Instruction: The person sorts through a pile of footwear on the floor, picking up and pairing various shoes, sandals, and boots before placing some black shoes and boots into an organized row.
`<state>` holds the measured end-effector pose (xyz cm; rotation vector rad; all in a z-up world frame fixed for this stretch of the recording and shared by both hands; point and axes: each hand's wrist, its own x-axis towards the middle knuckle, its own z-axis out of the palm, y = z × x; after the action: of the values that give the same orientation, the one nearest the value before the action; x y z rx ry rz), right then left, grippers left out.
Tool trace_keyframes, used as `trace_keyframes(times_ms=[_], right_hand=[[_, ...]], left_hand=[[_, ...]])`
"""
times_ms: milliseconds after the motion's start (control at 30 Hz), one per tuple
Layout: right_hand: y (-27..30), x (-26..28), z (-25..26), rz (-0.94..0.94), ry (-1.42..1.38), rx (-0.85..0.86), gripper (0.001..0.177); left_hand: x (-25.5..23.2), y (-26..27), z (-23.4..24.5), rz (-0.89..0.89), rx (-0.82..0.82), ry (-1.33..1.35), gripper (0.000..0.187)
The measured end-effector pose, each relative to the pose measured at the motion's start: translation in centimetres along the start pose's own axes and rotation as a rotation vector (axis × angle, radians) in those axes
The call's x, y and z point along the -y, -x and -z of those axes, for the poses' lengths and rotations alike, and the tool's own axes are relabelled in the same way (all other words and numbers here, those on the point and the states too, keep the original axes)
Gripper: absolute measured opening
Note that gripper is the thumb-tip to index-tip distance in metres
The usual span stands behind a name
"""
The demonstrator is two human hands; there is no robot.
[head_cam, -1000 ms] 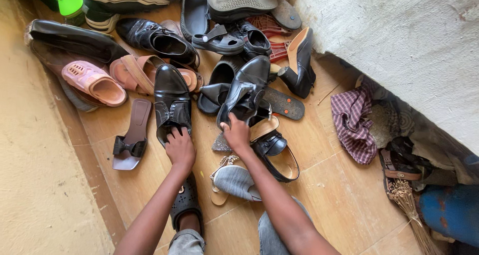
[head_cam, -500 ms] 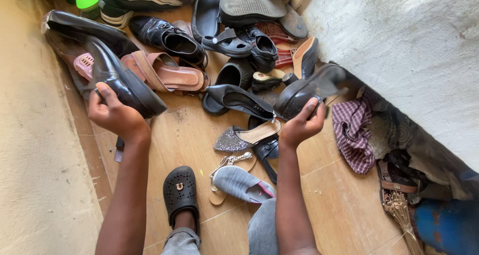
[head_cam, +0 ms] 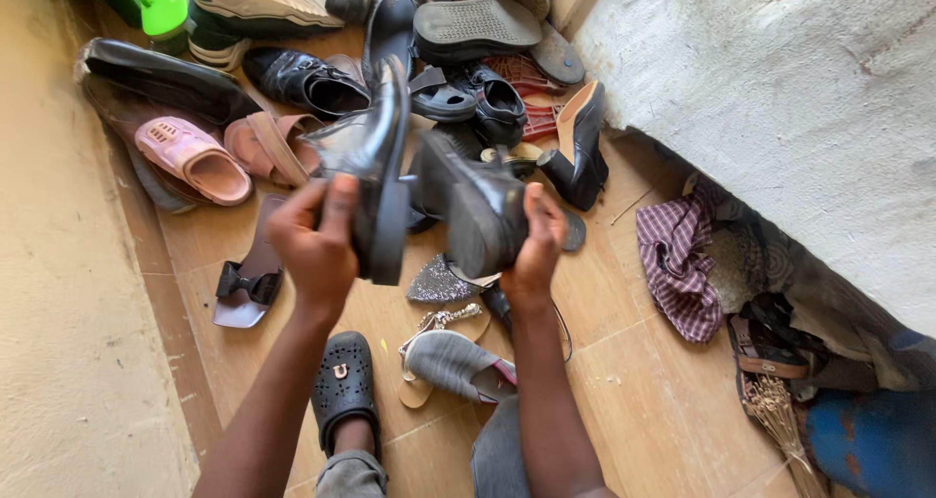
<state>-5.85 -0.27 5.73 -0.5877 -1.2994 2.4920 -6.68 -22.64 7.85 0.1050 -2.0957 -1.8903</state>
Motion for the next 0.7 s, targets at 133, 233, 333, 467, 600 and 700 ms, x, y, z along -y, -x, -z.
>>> trace_keyframes(times_ms=[133, 233, 333, 467, 600, 700], right_hand=[[-2.2, 0.6, 3.5, 0.6, 0.452, -0.161, 0.032], [-2.7, 3.0, 5.4, 0.742, 0.653, -0.356, 0.034], [-2.8, 4.5, 5.5, 0.812, 0.741, -0.57, 0.032], [-1.6, 1.7, 2.7, 0.739, 0.612, -0.396, 0.024], [2.1, -4.4, 0.0, 0.448, 0.559, 0.055, 0.02], [0.5, -6.3, 1.8, 0.293, 0.578, 0.163, 0.023]], left_hand=[[0.5, -1.2, 2.8, 0.011, -0.242, -0.092, 0.035], [1.6, -2.3, 5.0, -0.003, -0.391, -0.276, 0.026], [2.6, -2.5, 6.4, -0.076, -0.377, -0.319, 0.033], [3.0, -1.9, 4.4, -0.028, -0.3, -0.362, 0.036], [3.9, 1.2, -0.9, -0.191, -0.085, -0.518, 0.037], [6.5, 2.3, -1.0, -0.079, -0.001, -0.444, 0.033]])
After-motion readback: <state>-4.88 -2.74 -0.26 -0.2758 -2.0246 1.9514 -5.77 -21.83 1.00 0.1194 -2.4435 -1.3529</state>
